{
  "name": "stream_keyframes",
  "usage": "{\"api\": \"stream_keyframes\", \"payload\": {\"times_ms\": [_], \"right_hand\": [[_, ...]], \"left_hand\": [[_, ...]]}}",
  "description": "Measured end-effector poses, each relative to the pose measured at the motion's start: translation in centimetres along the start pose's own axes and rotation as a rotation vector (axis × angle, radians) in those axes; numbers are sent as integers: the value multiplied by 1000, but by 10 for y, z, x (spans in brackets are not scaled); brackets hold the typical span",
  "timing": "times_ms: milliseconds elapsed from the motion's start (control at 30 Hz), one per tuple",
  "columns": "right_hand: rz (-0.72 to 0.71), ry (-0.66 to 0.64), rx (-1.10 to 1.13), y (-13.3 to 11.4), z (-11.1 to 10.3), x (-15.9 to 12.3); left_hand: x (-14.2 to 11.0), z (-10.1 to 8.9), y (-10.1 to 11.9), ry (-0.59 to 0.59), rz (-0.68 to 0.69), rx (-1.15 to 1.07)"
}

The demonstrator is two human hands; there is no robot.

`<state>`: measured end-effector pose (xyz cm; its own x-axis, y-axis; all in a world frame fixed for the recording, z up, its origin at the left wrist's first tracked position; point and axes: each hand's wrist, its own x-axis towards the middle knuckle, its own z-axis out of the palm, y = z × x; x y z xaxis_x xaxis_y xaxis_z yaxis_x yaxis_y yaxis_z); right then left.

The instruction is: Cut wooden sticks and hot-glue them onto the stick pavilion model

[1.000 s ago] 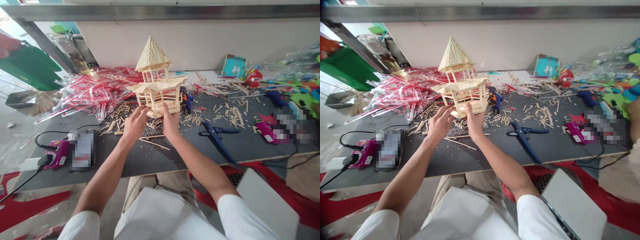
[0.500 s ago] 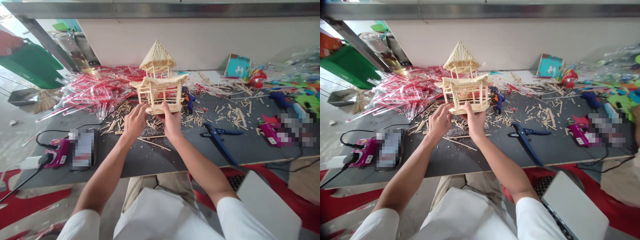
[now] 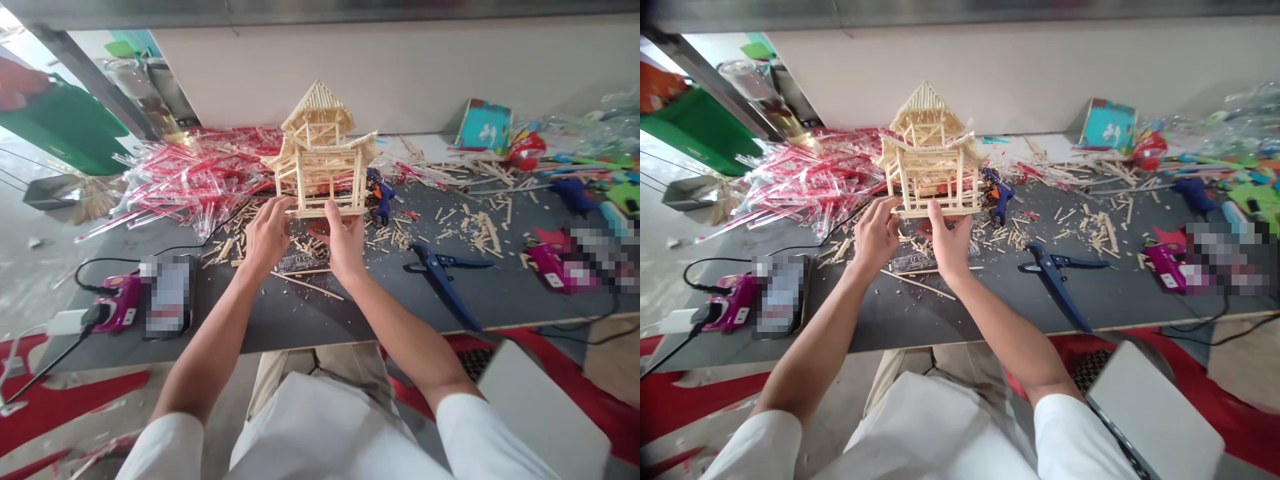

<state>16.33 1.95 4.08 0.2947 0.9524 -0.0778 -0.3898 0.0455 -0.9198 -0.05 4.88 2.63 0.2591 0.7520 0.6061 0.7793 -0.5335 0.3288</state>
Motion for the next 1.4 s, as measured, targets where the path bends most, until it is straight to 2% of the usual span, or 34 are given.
{"api": "stream_keyframes", "payload": {"times_ms": [133, 433, 567, 633, 767, 867, 967, 1067, 1133, 1233, 1400], "right_hand": [[-25, -23, -30, 1, -2, 6], [48, -102, -156, -9, -9, 14], [9, -122, -168, -7, -17, 16], [6, -205, -256, -8, -25, 18], [62, -554, -698, -15, -46, 27], [-10, -626, -959, -24, -56, 35], [-46, -695, -1096, -31, -60, 38], [-19, -856, -1191, -35, -65, 30], [-51, -916, -1231, -36, -69, 19], [-172, -891, -1231, -36, -82, 0], [-336, -630, -1234, -28, -115, -18]], "left_hand": [[5, 2, 0, 7, -28, -1], [11, -4, 11, 6, -58, 18], [11, -5, 13, 2, -70, 26], [10, -7, 13, -14, -91, 12], [8, -9, 10, -44, -117, -16], [6, -10, 8, -32, -118, -39], [4, -14, 6, -40, -126, -59], [3, -27, 4, -69, -115, -64], [0, -40, 2, -116, -105, -69], [-11, -61, -2, -194, -125, -52], [-53, -79, -6, -335, -225, 8]]}}
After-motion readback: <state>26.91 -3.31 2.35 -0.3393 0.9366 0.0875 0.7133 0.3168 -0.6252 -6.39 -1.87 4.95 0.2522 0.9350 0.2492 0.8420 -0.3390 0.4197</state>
